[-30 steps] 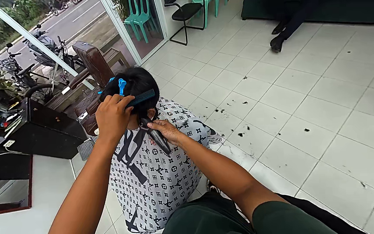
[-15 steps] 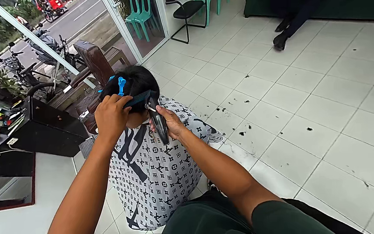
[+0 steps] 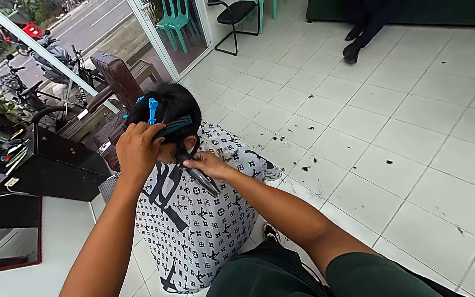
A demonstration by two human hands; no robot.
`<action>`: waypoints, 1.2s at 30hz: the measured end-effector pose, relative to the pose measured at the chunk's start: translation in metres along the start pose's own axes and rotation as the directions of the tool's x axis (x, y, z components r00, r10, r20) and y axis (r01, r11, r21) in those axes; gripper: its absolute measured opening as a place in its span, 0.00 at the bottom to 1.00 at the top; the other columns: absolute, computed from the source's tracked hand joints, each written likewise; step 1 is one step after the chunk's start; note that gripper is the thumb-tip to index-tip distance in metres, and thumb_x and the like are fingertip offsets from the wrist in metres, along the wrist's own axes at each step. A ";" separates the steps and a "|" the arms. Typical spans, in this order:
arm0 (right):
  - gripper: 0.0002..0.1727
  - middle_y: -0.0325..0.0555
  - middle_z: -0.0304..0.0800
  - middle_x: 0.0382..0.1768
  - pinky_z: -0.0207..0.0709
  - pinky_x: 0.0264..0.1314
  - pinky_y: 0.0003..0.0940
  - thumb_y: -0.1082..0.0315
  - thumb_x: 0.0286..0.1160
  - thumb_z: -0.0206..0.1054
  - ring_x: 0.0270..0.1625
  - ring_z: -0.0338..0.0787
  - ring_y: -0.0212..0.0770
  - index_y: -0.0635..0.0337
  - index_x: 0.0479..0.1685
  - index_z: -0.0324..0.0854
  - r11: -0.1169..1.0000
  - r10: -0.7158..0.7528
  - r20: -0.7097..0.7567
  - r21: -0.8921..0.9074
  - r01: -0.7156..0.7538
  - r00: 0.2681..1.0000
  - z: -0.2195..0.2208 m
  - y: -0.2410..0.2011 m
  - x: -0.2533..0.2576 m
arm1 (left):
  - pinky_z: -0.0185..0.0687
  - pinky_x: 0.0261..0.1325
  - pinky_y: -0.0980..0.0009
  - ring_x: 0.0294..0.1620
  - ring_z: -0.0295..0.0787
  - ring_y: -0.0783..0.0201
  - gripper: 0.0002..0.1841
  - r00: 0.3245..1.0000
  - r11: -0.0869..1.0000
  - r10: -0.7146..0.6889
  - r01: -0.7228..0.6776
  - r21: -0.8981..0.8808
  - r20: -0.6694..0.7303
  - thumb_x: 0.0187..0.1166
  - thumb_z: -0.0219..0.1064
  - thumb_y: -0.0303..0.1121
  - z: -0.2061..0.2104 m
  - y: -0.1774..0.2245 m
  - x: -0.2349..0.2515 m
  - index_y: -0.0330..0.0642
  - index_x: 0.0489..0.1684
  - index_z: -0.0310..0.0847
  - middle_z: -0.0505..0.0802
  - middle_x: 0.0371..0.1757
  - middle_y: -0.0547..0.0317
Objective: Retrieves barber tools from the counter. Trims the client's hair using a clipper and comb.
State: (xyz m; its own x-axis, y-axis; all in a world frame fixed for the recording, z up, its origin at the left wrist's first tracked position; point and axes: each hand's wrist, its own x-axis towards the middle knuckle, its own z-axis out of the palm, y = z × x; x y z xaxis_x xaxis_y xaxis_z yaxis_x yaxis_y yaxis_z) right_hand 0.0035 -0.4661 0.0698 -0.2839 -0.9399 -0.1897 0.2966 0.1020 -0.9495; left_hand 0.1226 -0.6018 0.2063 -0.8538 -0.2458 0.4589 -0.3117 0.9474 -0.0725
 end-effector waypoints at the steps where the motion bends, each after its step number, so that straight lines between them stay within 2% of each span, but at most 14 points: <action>1: 0.25 0.55 0.89 0.38 0.90 0.45 0.39 0.53 0.83 0.69 0.34 0.92 0.42 0.71 0.55 0.80 1.000 0.003 -0.021 -0.013 -0.003 1.000 0.002 0.001 0.000 | 0.79 0.47 0.43 0.49 0.89 0.39 0.14 1.000 1.000 -0.001 0.001 -0.003 -0.005 0.74 0.76 0.28 0.000 -0.001 -0.001 0.47 0.57 0.92 0.93 0.48 0.43; 4: 0.21 0.54 0.89 0.37 0.90 0.41 0.39 0.59 0.86 0.65 0.32 0.92 0.43 0.70 0.62 0.76 0.966 -0.152 -0.132 0.188 0.175 0.980 0.006 -0.009 -0.002 | 0.79 0.47 0.42 0.49 0.89 0.38 0.14 1.000 1.000 -0.009 0.009 -0.016 0.000 0.74 0.76 0.28 0.003 -0.005 -0.003 0.46 0.57 0.92 0.93 0.48 0.42; 6: 0.20 0.53 0.89 0.38 0.91 0.41 0.39 0.59 0.87 0.63 0.32 0.92 0.43 0.67 0.65 0.75 0.952 -0.208 -0.166 0.194 0.239 0.964 0.007 -0.013 -0.003 | 0.79 0.48 0.42 0.50 0.89 0.39 0.14 1.000 1.000 -0.007 0.007 -0.020 -0.004 0.75 0.75 0.28 0.004 -0.007 -0.005 0.47 0.57 0.92 0.93 0.48 0.42; 10: 0.25 0.55 0.89 0.40 0.84 0.53 0.44 0.52 0.80 0.71 0.41 0.89 0.44 0.70 0.54 0.82 0.987 -0.062 -0.085 -0.152 0.048 0.994 0.001 0.001 0.002 | 0.79 0.49 0.44 0.50 0.88 0.39 0.14 0.999 0.999 -0.002 0.000 -0.032 -0.034 0.77 0.74 0.29 0.001 -0.005 -0.008 0.45 0.58 0.92 0.93 0.49 0.42; 12: 0.24 0.54 0.89 0.36 0.88 0.46 0.38 0.54 0.82 0.70 0.35 0.91 0.41 0.71 0.53 0.81 0.997 -0.063 -0.100 -0.045 0.059 0.993 0.003 -0.001 0.002 | 0.78 0.48 0.43 0.49 0.88 0.39 0.14 0.999 1.000 -0.009 0.008 -0.024 -0.041 0.76 0.75 0.29 0.003 -0.008 -0.007 0.46 0.58 0.92 0.93 0.48 0.42; 15: 0.21 0.55 0.89 0.37 0.91 0.42 0.39 0.58 0.86 0.66 0.33 0.92 0.44 0.69 0.61 0.77 0.970 -0.147 -0.139 0.175 0.170 0.979 0.011 -0.011 -0.002 | 0.79 0.49 0.43 0.50 0.89 0.39 0.14 0.999 0.999 -0.024 0.023 -0.025 -0.025 0.75 0.75 0.29 0.006 -0.010 -0.009 0.47 0.58 0.92 0.93 0.48 0.42; 18: 0.23 0.56 0.90 0.40 0.89 0.46 0.41 0.55 0.83 0.69 0.36 0.92 0.45 0.69 0.60 0.79 0.993 -0.102 -0.120 0.050 0.109 0.988 0.010 -0.006 0.001 | 0.79 0.49 0.43 0.50 0.89 0.39 0.14 1.000 1.000 -0.023 0.023 -0.019 -0.021 0.75 0.76 0.29 0.004 -0.009 -0.008 0.47 0.58 0.92 0.93 0.49 0.43; 21: 0.24 0.54 0.89 0.35 0.89 0.44 0.39 0.53 0.84 0.68 0.33 0.91 0.43 0.71 0.53 0.80 1.000 -0.028 -0.070 -0.009 0.028 0.997 0.007 -0.002 0.002 | 0.79 0.49 0.41 0.51 0.89 0.37 0.14 1.000 0.999 -0.022 0.021 -0.034 -0.022 0.75 0.75 0.29 0.002 -0.009 -0.008 0.46 0.57 0.92 0.93 0.49 0.41; 23: 0.21 0.54 0.89 0.36 0.89 0.42 0.38 0.57 0.86 0.66 0.32 0.92 0.43 0.70 0.58 0.78 0.985 -0.110 -0.099 0.120 0.121 0.989 0.010 -0.007 -0.001 | 0.79 0.49 0.40 0.51 0.89 0.37 0.14 0.999 0.999 -0.030 0.029 -0.040 -0.016 0.76 0.75 0.29 0.003 -0.010 -0.009 0.46 0.58 0.92 0.93 0.50 0.41; 24: 0.21 0.54 0.89 0.40 0.90 0.43 0.40 0.58 0.86 0.66 0.35 0.92 0.43 0.68 0.63 0.77 0.971 -0.167 -0.125 0.153 0.186 0.978 0.012 -0.010 -0.003 | 0.78 0.49 0.40 0.51 0.89 0.37 0.14 0.999 0.999 -0.034 0.033 -0.043 -0.013 0.76 0.75 0.30 0.004 -0.011 -0.010 0.46 0.58 0.92 0.93 0.50 0.41; 26: 0.23 0.55 0.90 0.48 0.88 0.50 0.42 0.61 0.84 0.68 0.43 0.92 0.43 0.66 0.70 0.74 0.964 -0.234 -0.160 0.093 0.251 0.959 0.013 -0.012 -0.004 | 0.78 0.49 0.41 0.50 0.89 0.38 0.14 1.000 0.999 -0.024 0.023 -0.048 -0.019 0.76 0.75 0.30 0.005 -0.012 -0.012 0.46 0.58 0.92 0.93 0.49 0.41; 28: 0.26 0.56 0.91 0.47 0.84 0.56 0.44 0.58 0.76 0.76 0.47 0.91 0.44 0.68 0.64 0.77 0.984 -0.149 -0.135 -0.117 0.133 0.980 0.008 -0.008 -0.003 | 0.79 0.49 0.43 0.50 0.89 0.39 0.13 0.999 0.998 0.002 -0.005 -0.057 -0.047 0.77 0.74 0.30 0.003 -0.014 -0.015 0.46 0.59 0.92 0.93 0.49 0.42; 30: 0.28 0.56 0.90 0.44 0.82 0.57 0.46 0.53 0.71 0.80 0.45 0.89 0.45 0.70 0.56 0.81 0.964 -0.018 -0.095 -0.264 -0.008 0.995 0.008 0.000 0.001 | 0.79 0.52 0.43 0.52 0.89 0.40 0.13 0.998 0.996 0.001 -0.008 -0.093 -0.069 0.78 0.73 0.31 -0.002 -0.017 -0.018 0.45 0.59 0.91 0.93 0.50 0.42; 36: 0.26 0.52 0.88 0.35 0.83 0.45 0.40 0.51 0.69 0.81 0.36 0.87 0.41 0.68 0.47 0.82 0.986 0.034 -0.142 -0.156 -0.056 0.989 0.025 -0.009 0.005 | 0.77 0.57 0.43 0.55 0.88 0.40 0.13 0.994 0.987 -0.004 -0.014 -0.161 -0.108 0.77 0.75 0.31 -0.005 -0.034 -0.023 0.43 0.58 0.92 0.93 0.52 0.41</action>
State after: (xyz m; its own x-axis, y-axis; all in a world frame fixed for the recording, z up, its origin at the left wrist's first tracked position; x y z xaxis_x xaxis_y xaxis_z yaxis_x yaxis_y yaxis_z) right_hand 0.0225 -0.4799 0.0835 -0.4003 -0.8802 -0.2550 0.1659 0.2041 -0.9648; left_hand 0.1549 -0.6270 0.2020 -0.8023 -0.2260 0.5525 -0.2289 0.9713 0.0648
